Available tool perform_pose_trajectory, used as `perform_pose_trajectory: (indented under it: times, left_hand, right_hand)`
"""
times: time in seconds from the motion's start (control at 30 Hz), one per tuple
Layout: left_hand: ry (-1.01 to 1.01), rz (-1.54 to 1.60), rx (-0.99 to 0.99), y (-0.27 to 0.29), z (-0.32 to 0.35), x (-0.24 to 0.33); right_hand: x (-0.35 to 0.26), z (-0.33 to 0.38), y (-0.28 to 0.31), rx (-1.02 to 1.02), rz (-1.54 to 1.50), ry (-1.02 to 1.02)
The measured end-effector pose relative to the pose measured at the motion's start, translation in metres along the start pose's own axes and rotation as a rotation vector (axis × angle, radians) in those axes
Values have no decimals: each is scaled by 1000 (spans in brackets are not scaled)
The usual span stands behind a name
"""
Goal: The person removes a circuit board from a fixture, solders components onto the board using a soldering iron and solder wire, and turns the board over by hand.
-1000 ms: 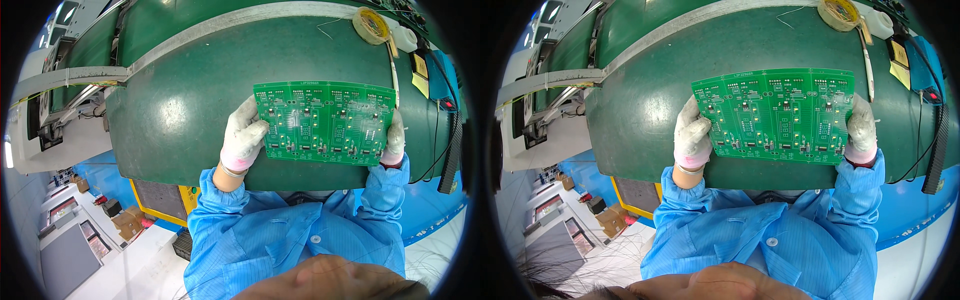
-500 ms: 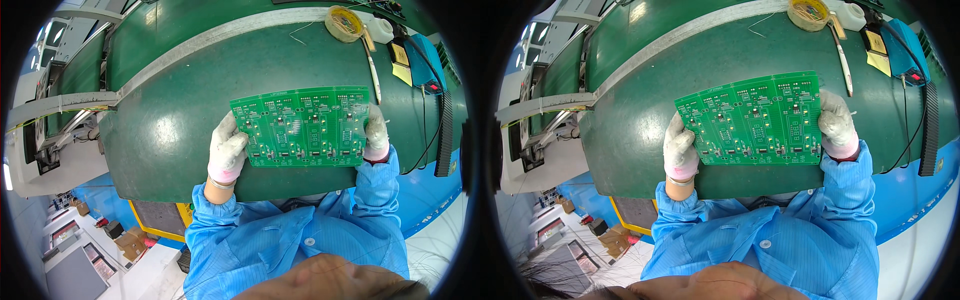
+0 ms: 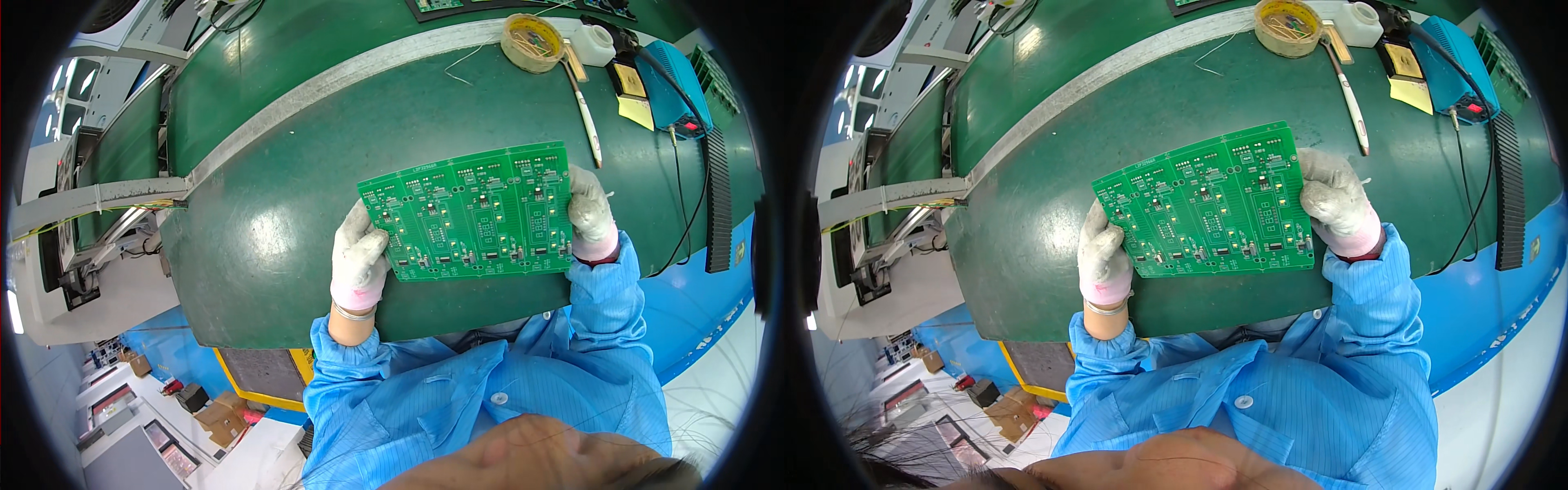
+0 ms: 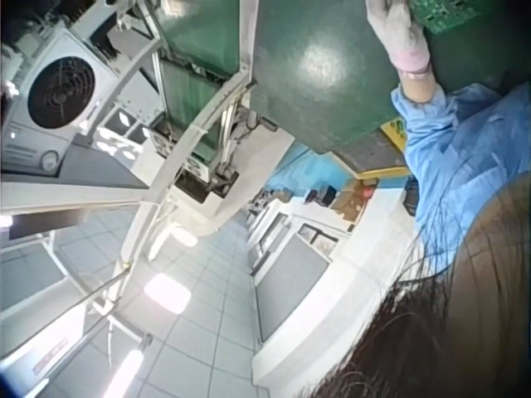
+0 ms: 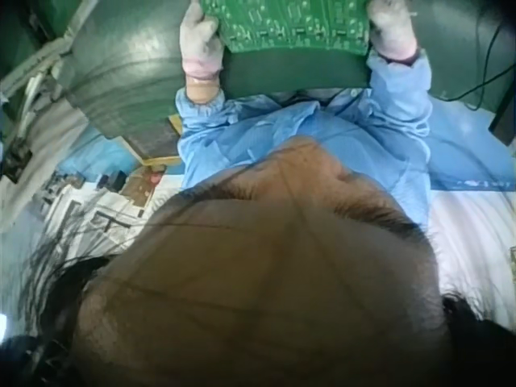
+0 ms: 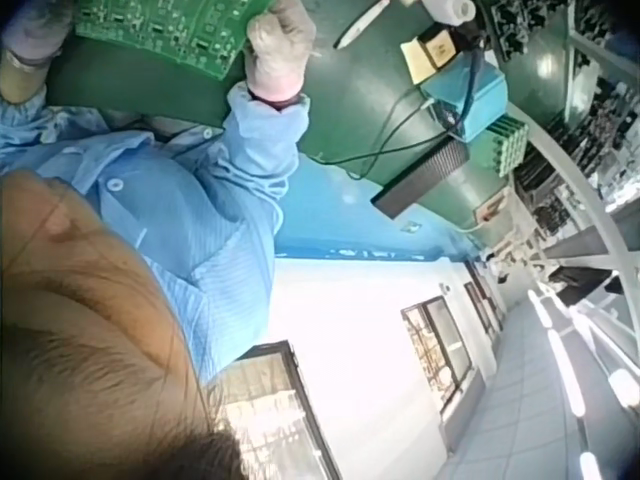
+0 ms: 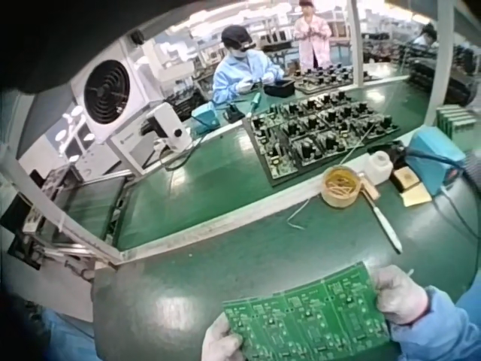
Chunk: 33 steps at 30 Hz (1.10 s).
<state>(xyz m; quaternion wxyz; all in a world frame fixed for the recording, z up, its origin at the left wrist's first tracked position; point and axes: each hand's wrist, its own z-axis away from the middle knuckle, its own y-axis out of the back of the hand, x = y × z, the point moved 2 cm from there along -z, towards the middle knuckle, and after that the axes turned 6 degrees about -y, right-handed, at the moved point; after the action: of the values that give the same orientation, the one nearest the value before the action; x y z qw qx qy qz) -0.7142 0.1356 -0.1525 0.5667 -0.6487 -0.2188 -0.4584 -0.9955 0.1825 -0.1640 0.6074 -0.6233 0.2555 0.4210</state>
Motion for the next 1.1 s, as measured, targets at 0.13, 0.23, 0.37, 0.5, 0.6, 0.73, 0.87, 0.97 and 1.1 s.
perform_pose_trajectory:
  times: [0.13, 0.23, 0.37, 0.5, 0.6, 0.73, 0.87, 0.97, 1.1]
  left_hand:
    - [-8, -7, -21, -1, -1, -1]
    - [-13, -57, 14, -2, -1, -1]
    - [-9, -52, -6, -3, -2, -2]
    - [-15, -77, -13, -1, -3, -2]
    - [-19, -102, -10, 0, -3, -2]
    - [-24, -99, -21, 0, -3, -2]
    - [-4, -82, -40, 1, -3, -1]
    - [1, -61, -31, 1, -5, -2]
    - [3, -9, 10, 0, -8, -3]
  right_hand:
    - [-3, 1, -1, 9, -22, -33]
    - [-2, 1, 1, 15, -43, -48]
    - [1, 2, 4, 29, -62, -74]
    - [4, 2, 6, 42, -69, -82]
    - [4, 2, 6, 53, -67, -87]
    - [3, 1, 3, 50, -70, -56]
    - [1, -1, -3, 79, -1, -1]
    - [-1, -4, -7, 127, 6, -2]
    - [-4, -7, -9, 263, -36, -76]
